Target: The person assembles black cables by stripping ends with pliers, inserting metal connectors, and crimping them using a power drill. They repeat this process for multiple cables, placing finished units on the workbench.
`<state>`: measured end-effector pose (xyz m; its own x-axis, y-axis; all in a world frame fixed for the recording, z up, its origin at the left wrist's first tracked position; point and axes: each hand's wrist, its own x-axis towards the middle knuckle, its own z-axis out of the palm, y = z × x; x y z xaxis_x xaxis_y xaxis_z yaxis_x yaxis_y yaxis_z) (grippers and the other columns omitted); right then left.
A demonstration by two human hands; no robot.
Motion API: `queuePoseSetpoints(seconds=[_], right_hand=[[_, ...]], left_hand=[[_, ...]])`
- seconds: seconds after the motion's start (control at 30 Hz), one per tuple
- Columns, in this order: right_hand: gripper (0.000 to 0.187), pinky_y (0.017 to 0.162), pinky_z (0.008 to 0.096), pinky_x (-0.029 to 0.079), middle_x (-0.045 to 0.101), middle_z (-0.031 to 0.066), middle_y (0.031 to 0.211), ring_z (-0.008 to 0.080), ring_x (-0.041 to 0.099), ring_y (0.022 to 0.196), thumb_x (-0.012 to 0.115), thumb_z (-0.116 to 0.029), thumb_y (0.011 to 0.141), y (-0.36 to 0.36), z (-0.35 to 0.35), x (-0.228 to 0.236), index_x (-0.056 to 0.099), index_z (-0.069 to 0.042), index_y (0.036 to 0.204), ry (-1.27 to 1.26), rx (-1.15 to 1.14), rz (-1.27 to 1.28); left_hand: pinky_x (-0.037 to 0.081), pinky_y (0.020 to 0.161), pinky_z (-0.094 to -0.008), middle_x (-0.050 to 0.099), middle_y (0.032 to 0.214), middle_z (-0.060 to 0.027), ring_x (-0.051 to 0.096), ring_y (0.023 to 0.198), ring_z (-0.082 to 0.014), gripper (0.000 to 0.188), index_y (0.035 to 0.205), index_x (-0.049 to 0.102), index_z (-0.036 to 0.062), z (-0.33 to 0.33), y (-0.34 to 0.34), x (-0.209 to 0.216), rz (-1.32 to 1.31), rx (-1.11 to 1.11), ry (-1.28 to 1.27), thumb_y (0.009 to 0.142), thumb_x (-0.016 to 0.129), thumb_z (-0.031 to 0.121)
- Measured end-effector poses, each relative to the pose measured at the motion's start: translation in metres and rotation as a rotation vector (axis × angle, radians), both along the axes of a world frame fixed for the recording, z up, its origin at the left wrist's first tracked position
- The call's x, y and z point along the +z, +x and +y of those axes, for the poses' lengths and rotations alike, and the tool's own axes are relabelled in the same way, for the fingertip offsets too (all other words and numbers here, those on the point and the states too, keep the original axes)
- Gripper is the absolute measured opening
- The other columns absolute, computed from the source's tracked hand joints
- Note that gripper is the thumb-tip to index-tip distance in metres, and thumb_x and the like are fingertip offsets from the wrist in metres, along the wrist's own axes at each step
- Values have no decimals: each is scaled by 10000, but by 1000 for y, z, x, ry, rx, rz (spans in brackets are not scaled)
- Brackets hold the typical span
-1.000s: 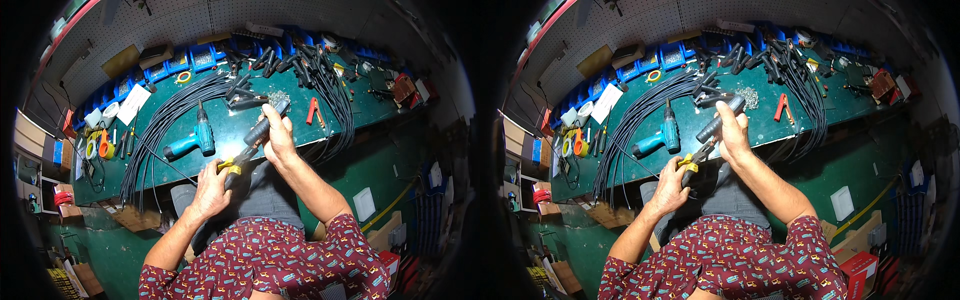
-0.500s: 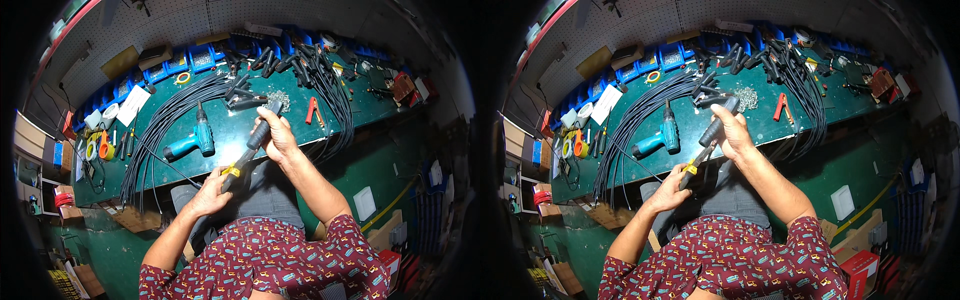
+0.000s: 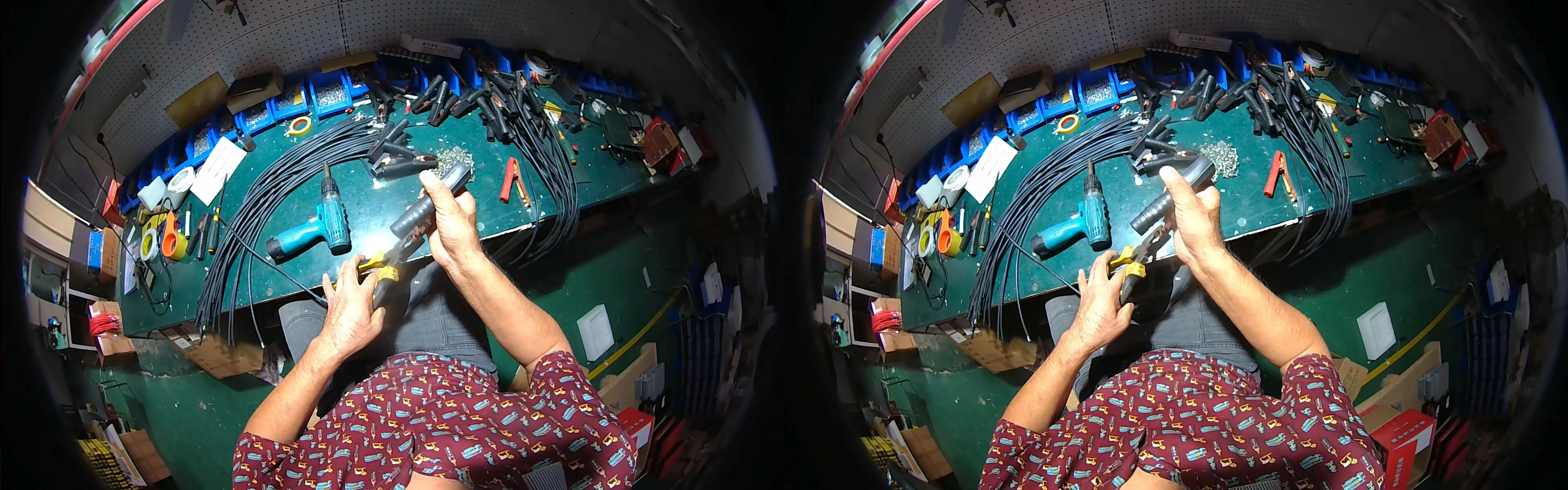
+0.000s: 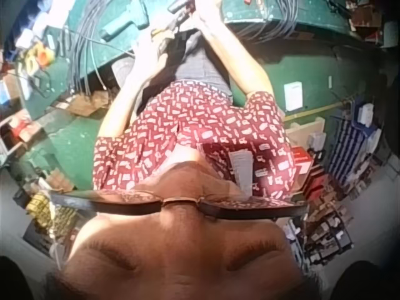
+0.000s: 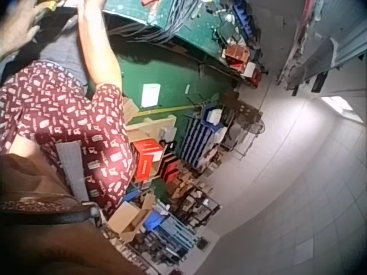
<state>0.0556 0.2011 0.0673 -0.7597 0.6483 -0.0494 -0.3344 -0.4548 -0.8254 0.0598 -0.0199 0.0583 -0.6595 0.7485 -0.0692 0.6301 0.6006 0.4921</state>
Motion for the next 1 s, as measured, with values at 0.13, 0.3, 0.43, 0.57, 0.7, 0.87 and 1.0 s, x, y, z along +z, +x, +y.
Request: queuePoseSetpoints(seconds=[0.13,0.3,0.43,0.57,0.7,0.87,1.0], right_hand=[[251,595,316,546,573,1,753,143,608,628,762,-269,928,6,1,2,599,-80,899,-47,91,-22],[224,643,337,552,567,20,740,144,583,634,723,-248,940,9,9,14,585,-82,883,-163,366,51],[195,661,346,549,566,28,740,149,584,635,704,-214,942,12,17,16,567,-76,956,-209,425,79],[162,683,350,515,517,-7,732,113,508,620,672,-207,956,15,41,18,542,-111,961,-250,392,97],[180,677,342,494,506,1,738,120,484,621,638,-241,981,22,42,24,532,-113,912,-270,432,75],[163,681,330,479,469,2,738,128,471,635,604,-257,1029,43,48,36,589,-106,971,-392,485,174],[183,673,328,453,421,0,723,125,426,631,607,-265,1033,57,58,43,627,-83,1017,-396,405,210]], left_hand=[[361,1134,-553,450,1383,-239,456,1316,-435,598,1316,570,-9,-6,-5,-5,-53,-42,136,726,665,19],[442,1035,-377,594,1197,-121,571,1140,-267,565,1297,585,7,-15,-16,-13,-585,-180,270,732,604,-13],[453,1009,-333,640,1169,-63,565,1127,-167,558,1330,572,18,-14,-22,-14,-930,-188,368,774,614,1],[476,955,-371,665,1115,-118,616,1035,-249,408,1265,633,19,-2,-45,-36,-492,-103,332,877,687,133],[483,928,-438,608,1185,-211,592,1016,-386,446,1249,641,31,36,-81,-51,-167,19,220,862,766,216],[497,997,-435,627,1229,-210,613,1143,-390,354,1176,650,14,47,-93,-64,230,-62,688,833,712,73],[528,916,-438,679,1071,-191,657,1018,-373,310,1107,661,4,-12,-67,-61,-12,-222,418,800,627,37]])
